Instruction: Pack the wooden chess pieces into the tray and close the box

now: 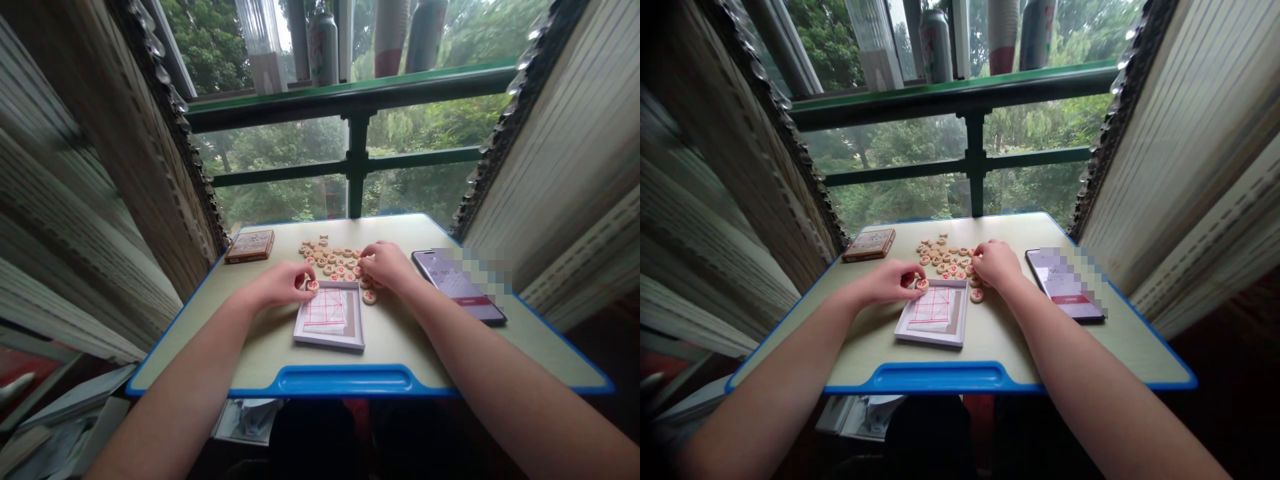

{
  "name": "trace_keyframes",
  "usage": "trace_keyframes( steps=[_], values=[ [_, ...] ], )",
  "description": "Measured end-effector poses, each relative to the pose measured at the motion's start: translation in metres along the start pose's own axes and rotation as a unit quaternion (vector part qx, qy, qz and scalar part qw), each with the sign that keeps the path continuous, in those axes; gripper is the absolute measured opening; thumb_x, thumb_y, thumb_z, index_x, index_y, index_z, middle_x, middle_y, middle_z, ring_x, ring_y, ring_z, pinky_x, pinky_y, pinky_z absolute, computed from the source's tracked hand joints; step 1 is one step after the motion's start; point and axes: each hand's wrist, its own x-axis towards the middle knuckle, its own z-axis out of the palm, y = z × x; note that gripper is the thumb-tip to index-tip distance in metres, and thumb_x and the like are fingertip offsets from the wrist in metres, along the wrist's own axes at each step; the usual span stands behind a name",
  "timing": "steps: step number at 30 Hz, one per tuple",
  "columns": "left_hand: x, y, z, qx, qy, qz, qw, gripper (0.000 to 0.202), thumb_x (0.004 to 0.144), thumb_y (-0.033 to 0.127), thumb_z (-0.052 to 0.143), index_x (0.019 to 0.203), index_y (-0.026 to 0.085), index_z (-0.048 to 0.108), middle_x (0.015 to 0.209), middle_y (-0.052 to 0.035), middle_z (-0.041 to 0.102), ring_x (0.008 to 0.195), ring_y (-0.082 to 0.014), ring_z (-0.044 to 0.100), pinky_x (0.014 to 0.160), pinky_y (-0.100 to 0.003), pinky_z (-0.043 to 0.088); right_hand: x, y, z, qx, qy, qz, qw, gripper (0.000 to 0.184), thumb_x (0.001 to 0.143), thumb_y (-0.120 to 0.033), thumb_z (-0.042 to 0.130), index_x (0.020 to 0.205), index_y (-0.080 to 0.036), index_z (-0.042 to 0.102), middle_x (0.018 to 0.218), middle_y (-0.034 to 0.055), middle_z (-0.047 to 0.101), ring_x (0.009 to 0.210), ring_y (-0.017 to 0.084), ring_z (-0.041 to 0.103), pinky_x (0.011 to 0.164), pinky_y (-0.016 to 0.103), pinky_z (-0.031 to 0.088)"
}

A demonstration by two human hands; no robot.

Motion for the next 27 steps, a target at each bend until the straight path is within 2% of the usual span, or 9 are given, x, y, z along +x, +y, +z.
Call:
trace_keyframes(
  steps=[18,27],
  values=[
    [0.0026,-0.0015,0.0020,0.038,0.007,0.007,0.999,0.029,0.069,0.035,0.060,0.091,0.016,0.064,0.062,0.0024,0.052,0.055,-0.0100,0.042,0.052,-0.022,0.031,0.0003,-0.0030,0.0020,0.001,-0.004,0.000,1.000,0.029,0.077,-0.024,0.048,0.092,-0.019,0.073,0.098,0.0081,0.065,0.087,0.019,0.056,0.079,0.026,0.041],
    [-0.0006,-0.0004,-0.0018,0.022,-0.001,0.003,1.000,0.031,0.069,0.037,0.061,0.091,0.015,0.063,0.062,0.0031,0.051,0.055,-0.0097,0.041,0.051,-0.022,0.029,0.0017,-0.0008,0.0029,0.000,0.003,0.002,1.000,0.028,0.077,-0.026,0.050,0.092,-0.019,0.073,0.097,0.0082,0.065,0.087,0.019,0.056,0.079,0.026,0.041]
  ],
)
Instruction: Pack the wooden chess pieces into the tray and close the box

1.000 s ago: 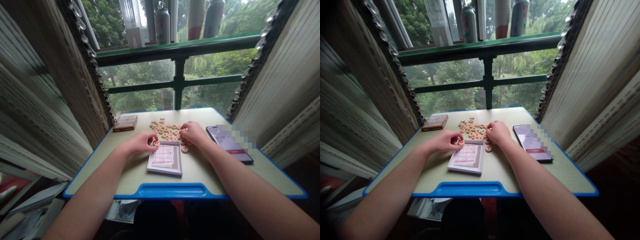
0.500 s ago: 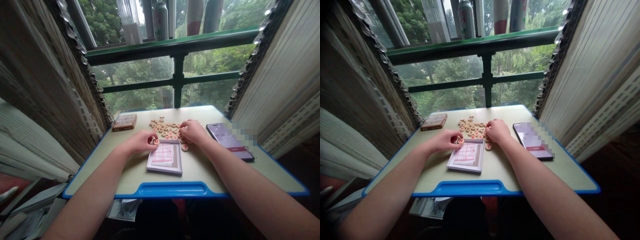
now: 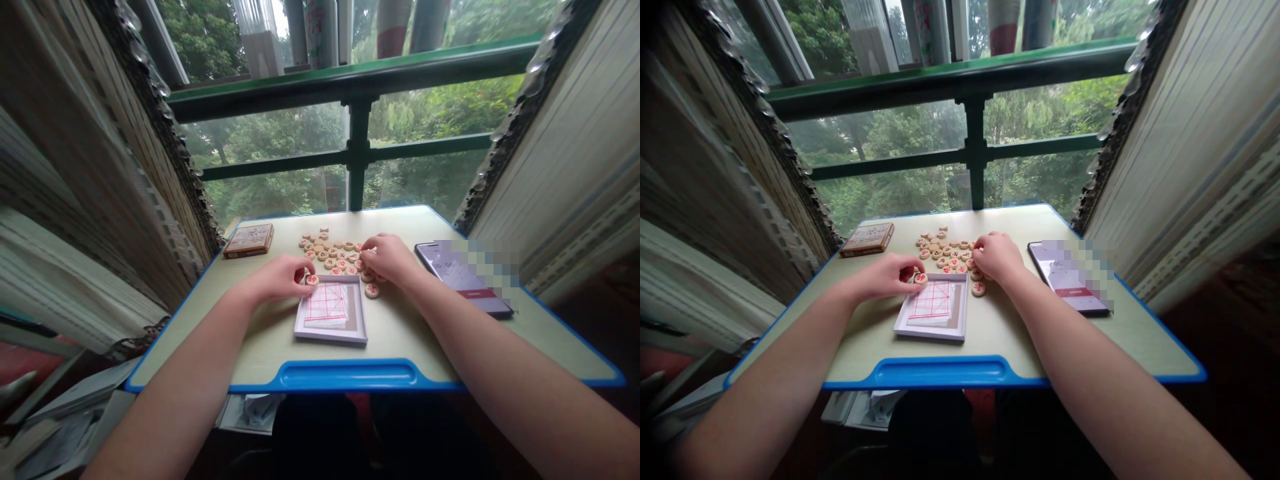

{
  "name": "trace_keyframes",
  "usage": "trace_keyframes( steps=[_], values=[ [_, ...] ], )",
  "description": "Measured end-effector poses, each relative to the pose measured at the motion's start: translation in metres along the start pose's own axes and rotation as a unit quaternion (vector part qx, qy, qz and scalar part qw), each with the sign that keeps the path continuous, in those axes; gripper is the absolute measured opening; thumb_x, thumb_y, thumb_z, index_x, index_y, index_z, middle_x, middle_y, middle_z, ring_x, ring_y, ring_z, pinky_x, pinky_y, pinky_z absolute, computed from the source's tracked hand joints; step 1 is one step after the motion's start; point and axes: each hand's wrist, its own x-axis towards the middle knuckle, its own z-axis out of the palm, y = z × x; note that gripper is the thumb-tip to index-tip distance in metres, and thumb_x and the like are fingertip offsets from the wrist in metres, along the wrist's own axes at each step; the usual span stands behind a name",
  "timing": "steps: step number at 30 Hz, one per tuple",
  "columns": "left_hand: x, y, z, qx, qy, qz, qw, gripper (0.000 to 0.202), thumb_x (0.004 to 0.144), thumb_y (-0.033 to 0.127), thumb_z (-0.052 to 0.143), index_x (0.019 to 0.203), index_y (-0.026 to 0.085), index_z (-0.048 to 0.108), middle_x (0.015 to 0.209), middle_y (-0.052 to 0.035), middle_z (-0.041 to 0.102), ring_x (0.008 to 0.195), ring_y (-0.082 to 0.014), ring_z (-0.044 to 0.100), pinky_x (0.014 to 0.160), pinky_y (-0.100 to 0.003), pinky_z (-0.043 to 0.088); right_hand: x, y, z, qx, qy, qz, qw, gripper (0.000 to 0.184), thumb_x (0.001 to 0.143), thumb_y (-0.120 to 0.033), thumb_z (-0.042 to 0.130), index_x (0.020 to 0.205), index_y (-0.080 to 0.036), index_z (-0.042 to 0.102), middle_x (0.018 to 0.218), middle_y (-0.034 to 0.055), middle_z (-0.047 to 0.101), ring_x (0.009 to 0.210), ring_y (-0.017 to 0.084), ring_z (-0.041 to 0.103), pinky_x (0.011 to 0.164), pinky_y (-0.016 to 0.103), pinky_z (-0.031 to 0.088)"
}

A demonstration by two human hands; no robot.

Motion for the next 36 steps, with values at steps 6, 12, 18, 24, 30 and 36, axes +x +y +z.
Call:
trace_keyframes(
  steps=[6,12,18,24,30,36],
  values=[
    [-0.0008,0.0013,0.0001,-0.008,-0.006,0.001,1.000,0.031,0.068,0.036,0.062,0.092,0.016,0.063,0.063,0.0031,0.051,0.056,-0.0100,0.043,0.052,-0.022,0.030,-0.0007,-0.0021,-0.0006,-0.004,-0.005,-0.003,1.000,0.028,0.077,-0.025,0.050,0.091,-0.019,0.073,0.097,0.0083,0.066,0.088,0.020,0.057,0.081,0.027,0.041],
    [-0.0005,0.0003,0.0013,0.013,-0.005,-0.002,1.000,0.030,0.069,0.036,0.061,0.090,0.016,0.064,0.062,0.0028,0.052,0.055,-0.0102,0.043,0.051,-0.023,0.029,0.0006,-0.0013,0.0015,-0.012,-0.007,-0.010,1.000,0.029,0.078,-0.025,0.048,0.090,-0.020,0.073,0.097,0.0083,0.066,0.087,0.020,0.057,0.080,0.027,0.041],
    [-0.0003,0.0018,0.0010,0.027,-0.010,0.001,1.000,0.032,0.072,0.041,0.059,0.089,0.016,0.066,0.063,0.0019,0.053,0.056,-0.0105,0.044,0.051,-0.023,0.030,0.0001,-0.0018,0.0007,-0.014,-0.002,-0.010,1.000,0.029,0.077,-0.024,0.048,0.090,-0.019,0.073,0.095,0.0080,0.066,0.084,0.019,0.056,0.078,0.027,0.041],
    [0.0005,0.0039,0.0012,0.018,-0.004,-0.001,1.000,0.031,0.076,0.041,0.054,0.087,0.015,0.066,0.063,0.0010,0.054,0.056,-0.0104,0.044,0.052,-0.023,0.030,0.0004,-0.0022,0.0007,-0.016,-0.009,-0.010,1.000,0.029,0.077,-0.024,0.047,0.088,-0.020,0.074,0.094,0.0078,0.066,0.083,0.019,0.056,0.077,0.027,0.041],
    [0.0001,0.0036,0.0013,0.021,-0.001,0.002,1.000,0.030,0.076,0.040,0.054,0.087,0.015,0.067,0.063,0.0005,0.054,0.057,-0.0106,0.044,0.052,-0.023,0.030,0.0003,-0.0005,-0.0003,-0.015,-0.008,0.000,1.000,0.029,0.078,-0.027,0.049,0.091,-0.020,0.073,0.097,0.0082,0.066,0.085,0.019,0.056,0.077,0.027,0.040],
    [-0.0020,0.0033,-0.0009,-0.005,0.012,0.023,1.000,0.033,0.073,0.039,0.059,0.095,0.017,0.067,0.062,0.0021,0.052,0.056,-0.0099,0.043,0.053,-0.022,0.032,-0.0003,-0.0014,-0.0005,-0.015,-0.013,-0.009,1.000,0.029,0.078,-0.024,0.048,0.091,-0.020,0.074,0.096,0.0081,0.066,0.085,0.019,0.057,0.078,0.026,0.041]
  ],
)
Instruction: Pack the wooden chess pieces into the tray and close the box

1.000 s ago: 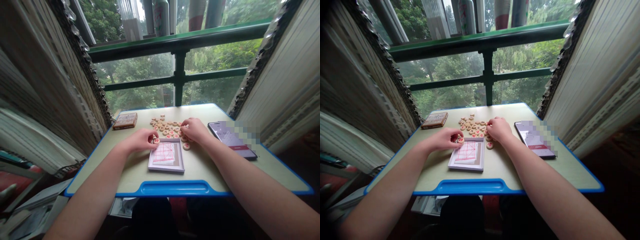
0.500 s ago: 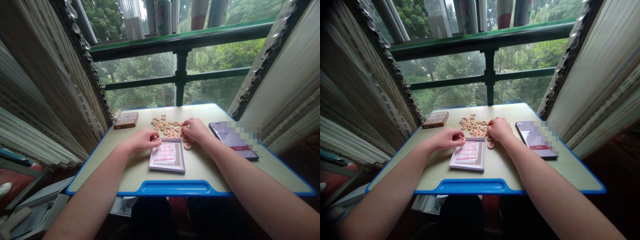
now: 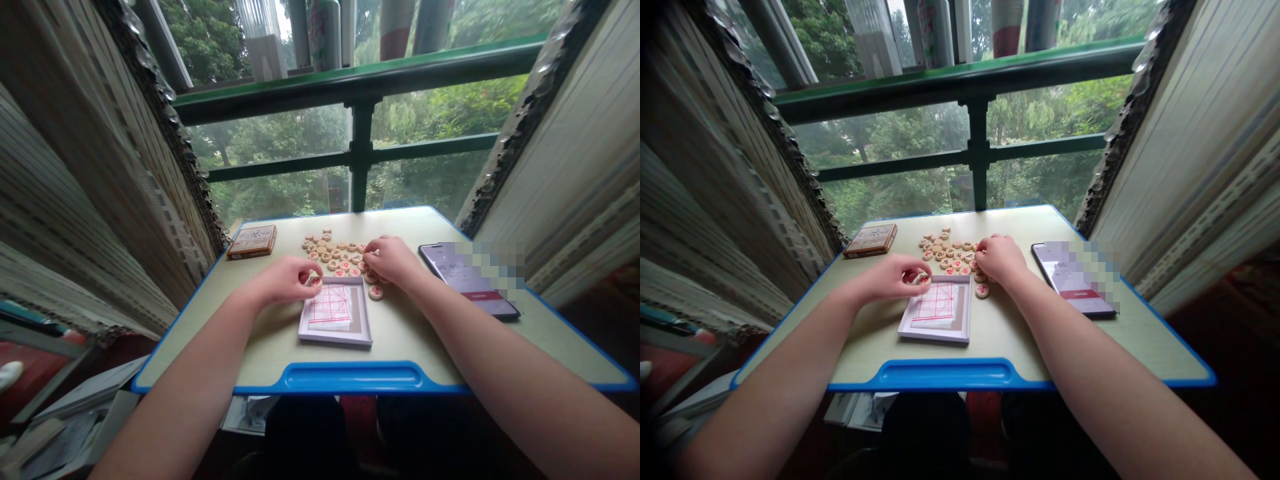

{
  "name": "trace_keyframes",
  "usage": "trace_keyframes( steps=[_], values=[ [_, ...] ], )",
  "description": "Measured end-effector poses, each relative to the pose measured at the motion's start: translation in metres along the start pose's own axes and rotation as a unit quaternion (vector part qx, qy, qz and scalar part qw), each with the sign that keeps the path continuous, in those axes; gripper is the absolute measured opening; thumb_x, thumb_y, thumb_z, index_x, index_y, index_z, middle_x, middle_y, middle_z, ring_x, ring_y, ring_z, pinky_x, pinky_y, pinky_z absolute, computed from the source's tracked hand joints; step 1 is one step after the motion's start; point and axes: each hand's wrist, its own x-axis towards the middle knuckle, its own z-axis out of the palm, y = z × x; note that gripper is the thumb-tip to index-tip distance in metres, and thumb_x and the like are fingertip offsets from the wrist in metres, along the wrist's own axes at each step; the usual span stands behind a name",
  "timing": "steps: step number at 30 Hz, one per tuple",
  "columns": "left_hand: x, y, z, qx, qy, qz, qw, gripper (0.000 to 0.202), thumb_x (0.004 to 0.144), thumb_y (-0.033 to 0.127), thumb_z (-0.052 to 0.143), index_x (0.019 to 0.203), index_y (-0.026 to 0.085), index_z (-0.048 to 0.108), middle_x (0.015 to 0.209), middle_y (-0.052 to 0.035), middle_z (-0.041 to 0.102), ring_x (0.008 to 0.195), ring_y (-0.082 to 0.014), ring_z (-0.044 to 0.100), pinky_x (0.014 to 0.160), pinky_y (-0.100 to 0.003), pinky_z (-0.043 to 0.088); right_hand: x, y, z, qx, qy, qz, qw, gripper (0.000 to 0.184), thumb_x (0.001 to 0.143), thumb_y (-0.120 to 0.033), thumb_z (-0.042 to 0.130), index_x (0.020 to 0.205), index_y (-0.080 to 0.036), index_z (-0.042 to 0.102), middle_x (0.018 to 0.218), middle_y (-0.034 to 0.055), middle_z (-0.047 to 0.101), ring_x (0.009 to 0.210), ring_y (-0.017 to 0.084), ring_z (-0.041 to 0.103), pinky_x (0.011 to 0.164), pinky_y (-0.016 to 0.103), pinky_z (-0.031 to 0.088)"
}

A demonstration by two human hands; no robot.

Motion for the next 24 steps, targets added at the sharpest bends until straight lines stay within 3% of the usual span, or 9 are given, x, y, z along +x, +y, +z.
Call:
trace_keyframes(
  steps=[4,16,24],
  values=[
    [-0.0006,0.0007,-0.0028,0.000,-0.005,0.014,1.000,0.028,0.073,0.040,0.059,0.084,0.015,0.069,0.066,-0.0003,0.055,0.060,-0.0110,0.047,0.055,-0.023,0.034,0.0006,0.0003,0.0009,0.001,0.008,0.005,1.000,0.028,0.078,-0.026,0.049,0.090,-0.020,0.074,0.096,0.0080,0.066,0.083,0.019,0.057,0.076,0.027,0.042],
    [0.0012,-0.0011,0.0012,-0.046,-0.022,-0.017,0.999,0.025,0.072,0.036,0.060,0.085,0.014,0.062,0.062,0.0028,0.049,0.056,-0.0089,0.042,0.051,-0.021,0.031,0.0006,0.0004,0.0020,-0.001,0.008,0.000,1.000,0.028,0.078,-0.025,0.049,0.090,-0.019,0.074,0.095,0.0079,0.066,0.085,0.018,0.056,0.080,0.026,0.041],
    [-0.0018,-0.0048,-0.0077,-0.110,0.053,-0.016,0.992,0.027,0.069,0.031,0.063,0.089,0.013,0.059,0.060,0.0048,0.042,0.056,-0.0082,0.038,0.051,-0.021,0.029,0.0006,0.0003,0.0009,0.004,0.010,0.002,1.000,0.028,0.079,-0.026,0.050,0.092,-0.020,0.073,0.097,0.0082,0.065,0.087,0.019,0.056,0.081,0.027,0.041]
  ],
)
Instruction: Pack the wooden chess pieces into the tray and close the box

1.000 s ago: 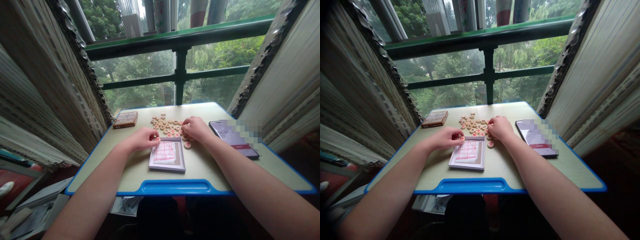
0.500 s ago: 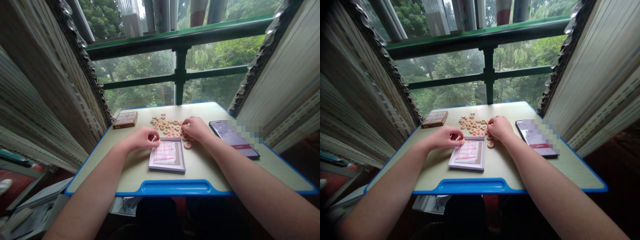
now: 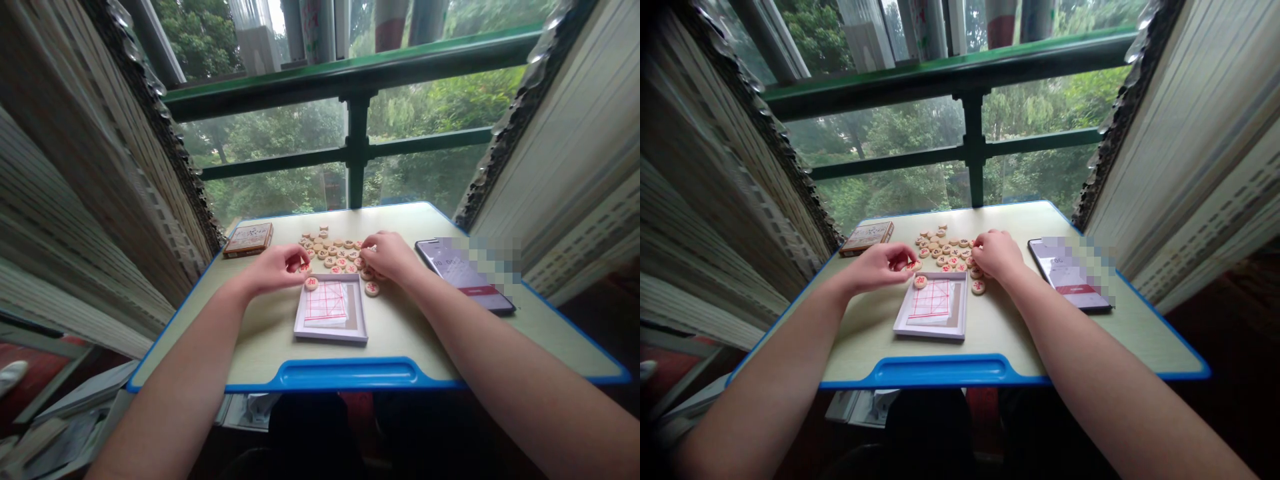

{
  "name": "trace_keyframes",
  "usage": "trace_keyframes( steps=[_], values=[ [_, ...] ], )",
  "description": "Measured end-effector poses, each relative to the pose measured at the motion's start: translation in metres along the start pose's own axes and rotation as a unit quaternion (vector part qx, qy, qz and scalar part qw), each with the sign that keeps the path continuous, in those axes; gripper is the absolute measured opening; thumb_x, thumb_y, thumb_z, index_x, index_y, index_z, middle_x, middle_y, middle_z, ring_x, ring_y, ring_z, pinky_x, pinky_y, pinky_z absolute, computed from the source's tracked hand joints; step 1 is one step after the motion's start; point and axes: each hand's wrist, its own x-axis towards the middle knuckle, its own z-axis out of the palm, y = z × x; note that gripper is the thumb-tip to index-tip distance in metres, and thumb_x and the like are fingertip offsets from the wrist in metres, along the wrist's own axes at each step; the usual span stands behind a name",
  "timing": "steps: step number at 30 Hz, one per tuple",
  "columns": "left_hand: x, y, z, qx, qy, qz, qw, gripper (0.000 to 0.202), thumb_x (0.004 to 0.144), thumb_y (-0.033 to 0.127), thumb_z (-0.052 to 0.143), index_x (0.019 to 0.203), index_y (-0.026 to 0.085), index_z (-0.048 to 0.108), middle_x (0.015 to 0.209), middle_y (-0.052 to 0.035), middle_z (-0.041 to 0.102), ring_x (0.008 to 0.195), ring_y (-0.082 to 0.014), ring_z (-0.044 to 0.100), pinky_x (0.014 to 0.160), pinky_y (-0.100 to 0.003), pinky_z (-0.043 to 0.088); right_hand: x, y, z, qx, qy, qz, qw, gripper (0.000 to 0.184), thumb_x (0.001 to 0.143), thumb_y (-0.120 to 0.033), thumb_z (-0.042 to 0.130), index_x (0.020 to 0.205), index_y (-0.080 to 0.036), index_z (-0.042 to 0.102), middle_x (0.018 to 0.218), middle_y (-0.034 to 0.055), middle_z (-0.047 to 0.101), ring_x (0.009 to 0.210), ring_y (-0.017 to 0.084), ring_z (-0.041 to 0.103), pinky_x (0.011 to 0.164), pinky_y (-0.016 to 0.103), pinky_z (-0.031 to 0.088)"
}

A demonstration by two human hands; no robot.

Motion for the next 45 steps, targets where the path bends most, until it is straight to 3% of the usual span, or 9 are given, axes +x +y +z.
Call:
trace_keyframes(
  steps=[7,12,22,29,32,40,45],
  values=[
    [0.002,0.002,0.007,0.044,-0.070,-0.012,0.997,0.028,0.069,0.036,0.063,0.086,0.014,0.061,0.061,0.0044,0.040,0.056,-0.0083,0.036,0.049,-0.021,0.026,-0.001,-0.004,-0.001,-0.005,-0.014,-0.006,1.000,0.030,0.079,-0.023,0.047,0.091,-0.019,0.074,0.097,0.0088,0.065,0.088,0.020,0.056,0.082,0.027,0.041],
    [0.003,0.003,0.010,0.050,-0.083,-0.025,0.995,0.028,0.070,0.035,0.061,0.088,0.014,0.061,0.060,0.0049,0.039,0.055,-0.0084,0.036,0.050,-0.021,0.026,-0.001,-0.002,-0.001,0.000,-0.001,0.003,1.000,0.030,0.078,-0.025,0.048,0.093,-0.020,0.073,0.098,0.0089,0.065,0.089,0.021,0.056,0.081,0.029,0.041],
    [0.003,0.001,0.009,0.054,-0.082,-0.022,0.995,0.029,0.070,0.037,0.062,0.088,0.015,0.060,0.062,0.0046,0.038,0.057,-0.0088,0.035,0.050,-0.021,0.025,-0.002,-0.003,-0.002,0.000,-0.003,-0.001,1.000,0.030,0.078,-0.025,0.048,0.094,-0.020,0.074,0.098,0.0085,0.066,0.090,0.021,0.055,0.082,0.028,0.041],
    [0.007,-0.008,0.010,-0.071,-0.063,-0.046,0.994,0.037,0.064,0.033,0.066,0.095,0.015,0.055,0.062,0.0073,0.030,0.056,-0.0078,0.031,0.051,-0.020,0.024,0.001,0.000,-0.003,0.011,0.002,0.014,1.000,0.031,0.077,-0.027,0.048,0.093,-0.019,0.073,0.098,0.0086,0.067,0.086,0.019,0.056,0.078,0.027,0.042],
    [0.009,-0.011,0.010,-0.073,-0.039,-0.060,0.995,0.032,0.066,0.031,0.063,0.092,0.013,0.058,0.060,0.0076,0.029,0.055,-0.0079,0.030,0.052,-0.021,0.024,0.001,0.003,-0.007,0.013,0.010,0.032,0.999,0.032,0.078,-0.029,0.048,0.093,-0.018,0.073,0.099,0.0089,0.067,0.088,0.019,0.057,0.078,0.027,0.042],
    [0.007,-0.008,0.011,-0.021,-0.071,-0.034,0.997,0.042,0.063,0.037,0.069,0.097,0.014,0.063,0.061,0.0062,0.037,0.058,-0.0096,0.036,0.053,-0.022,0.027,0.002,0.009,-0.009,0.010,0.029,0.065,0.997,0.031,0.078,-0.027,0.046,0.091,-0.018,0.073,0.098,0.0102,0.067,0.088,0.020,0.058,0.077,0.027,0.042],
    [0.007,-0.006,0.013,0.032,-0.033,0.012,0.999,0.043,0.063,0.041,0.070,0.097,0.015,0.066,0.074,0.0010,0.049,0.068,-0.0119,0.045,0.060,-0.024,0.037,0.003,0.009,-0.006,0.025,0.028,0.032,0.999,0.029,0.079,-0.027,0.048,0.090,-0.017,0.073,0.097,0.0099,0.067,0.091,0.021,0.058,0.083,0.028,0.042]
  ],
)
